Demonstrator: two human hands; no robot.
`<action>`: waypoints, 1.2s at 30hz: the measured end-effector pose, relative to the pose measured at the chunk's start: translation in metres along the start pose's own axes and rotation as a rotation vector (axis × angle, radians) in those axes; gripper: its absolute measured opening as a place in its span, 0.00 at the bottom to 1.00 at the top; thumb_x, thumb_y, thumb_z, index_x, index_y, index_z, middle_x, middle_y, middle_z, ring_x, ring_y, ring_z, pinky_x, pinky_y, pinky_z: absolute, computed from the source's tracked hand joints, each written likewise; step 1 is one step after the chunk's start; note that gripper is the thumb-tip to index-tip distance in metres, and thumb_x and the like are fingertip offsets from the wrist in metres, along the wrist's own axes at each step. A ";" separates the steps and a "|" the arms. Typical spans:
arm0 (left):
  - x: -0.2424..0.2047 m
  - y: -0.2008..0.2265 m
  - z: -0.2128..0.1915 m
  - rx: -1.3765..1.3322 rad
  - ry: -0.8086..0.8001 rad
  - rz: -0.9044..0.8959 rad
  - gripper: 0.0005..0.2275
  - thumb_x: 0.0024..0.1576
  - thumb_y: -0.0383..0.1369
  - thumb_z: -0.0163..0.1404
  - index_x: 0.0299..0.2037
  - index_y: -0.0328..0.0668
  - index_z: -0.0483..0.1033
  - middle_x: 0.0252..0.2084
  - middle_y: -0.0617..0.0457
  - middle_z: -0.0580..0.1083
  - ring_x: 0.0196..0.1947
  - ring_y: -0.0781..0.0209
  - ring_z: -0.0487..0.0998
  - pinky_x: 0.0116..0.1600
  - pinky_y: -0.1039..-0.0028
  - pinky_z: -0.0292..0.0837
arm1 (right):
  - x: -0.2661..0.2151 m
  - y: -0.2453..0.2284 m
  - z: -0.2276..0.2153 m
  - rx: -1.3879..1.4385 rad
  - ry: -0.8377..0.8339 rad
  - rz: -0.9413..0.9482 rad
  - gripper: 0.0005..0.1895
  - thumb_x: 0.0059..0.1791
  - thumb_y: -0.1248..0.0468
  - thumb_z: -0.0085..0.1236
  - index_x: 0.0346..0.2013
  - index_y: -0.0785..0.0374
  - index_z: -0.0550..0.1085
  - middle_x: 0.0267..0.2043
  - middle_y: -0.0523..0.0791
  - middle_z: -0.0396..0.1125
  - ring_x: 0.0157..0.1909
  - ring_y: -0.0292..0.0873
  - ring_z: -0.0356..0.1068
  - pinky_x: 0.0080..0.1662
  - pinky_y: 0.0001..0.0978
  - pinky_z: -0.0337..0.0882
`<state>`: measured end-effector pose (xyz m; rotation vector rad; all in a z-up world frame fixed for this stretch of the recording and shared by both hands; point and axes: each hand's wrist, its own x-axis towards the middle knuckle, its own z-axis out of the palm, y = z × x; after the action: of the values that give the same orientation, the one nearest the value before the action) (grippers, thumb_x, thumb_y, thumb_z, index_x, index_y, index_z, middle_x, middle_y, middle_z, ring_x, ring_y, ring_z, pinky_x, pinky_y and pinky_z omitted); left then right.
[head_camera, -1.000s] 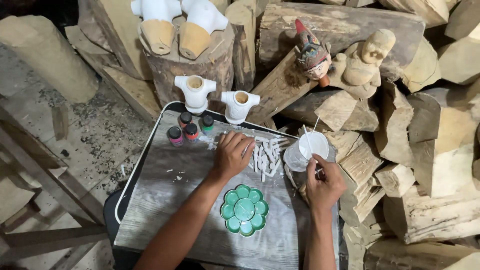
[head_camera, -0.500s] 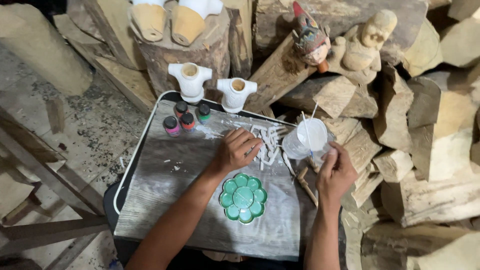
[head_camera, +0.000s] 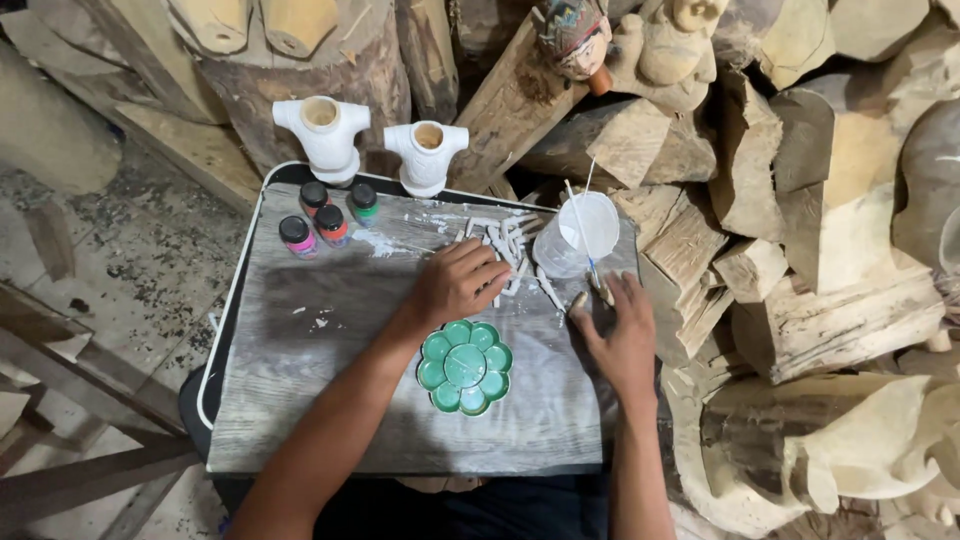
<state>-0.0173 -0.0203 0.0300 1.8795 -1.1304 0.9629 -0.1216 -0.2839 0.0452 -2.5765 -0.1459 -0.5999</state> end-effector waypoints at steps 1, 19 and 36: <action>-0.004 -0.002 0.004 -0.003 -0.003 0.001 0.05 0.62 0.29 0.53 0.35 0.39 0.79 0.27 0.53 0.67 0.27 0.56 0.71 0.33 0.71 0.70 | -0.008 0.010 0.008 0.000 0.001 0.004 0.31 0.46 0.59 0.67 0.59 0.77 0.73 0.58 0.67 0.68 0.66 0.73 0.63 0.66 0.65 0.61; -0.005 -0.007 0.001 0.042 0.042 -0.044 0.06 0.63 0.32 0.53 0.34 0.44 0.78 0.28 0.54 0.68 0.29 0.55 0.72 0.33 0.69 0.71 | -0.043 -0.029 0.066 0.121 -0.039 0.119 0.25 0.45 0.54 0.71 0.56 0.56 0.80 0.48 0.51 0.73 0.53 0.58 0.74 0.55 0.48 0.75; -0.014 -0.022 -0.001 0.185 0.224 -0.165 0.06 0.63 0.36 0.51 0.39 0.48 0.79 0.29 0.59 0.69 0.30 0.59 0.72 0.36 0.71 0.70 | -0.007 -0.037 0.066 0.402 0.065 0.117 0.16 0.44 0.65 0.73 0.46 0.58 0.83 0.45 0.48 0.77 0.48 0.52 0.78 0.47 0.42 0.78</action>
<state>-0.0016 -0.0064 0.0140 1.9178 -0.7646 1.1819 -0.1097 -0.2194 0.0062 -2.1588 -0.0824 -0.5474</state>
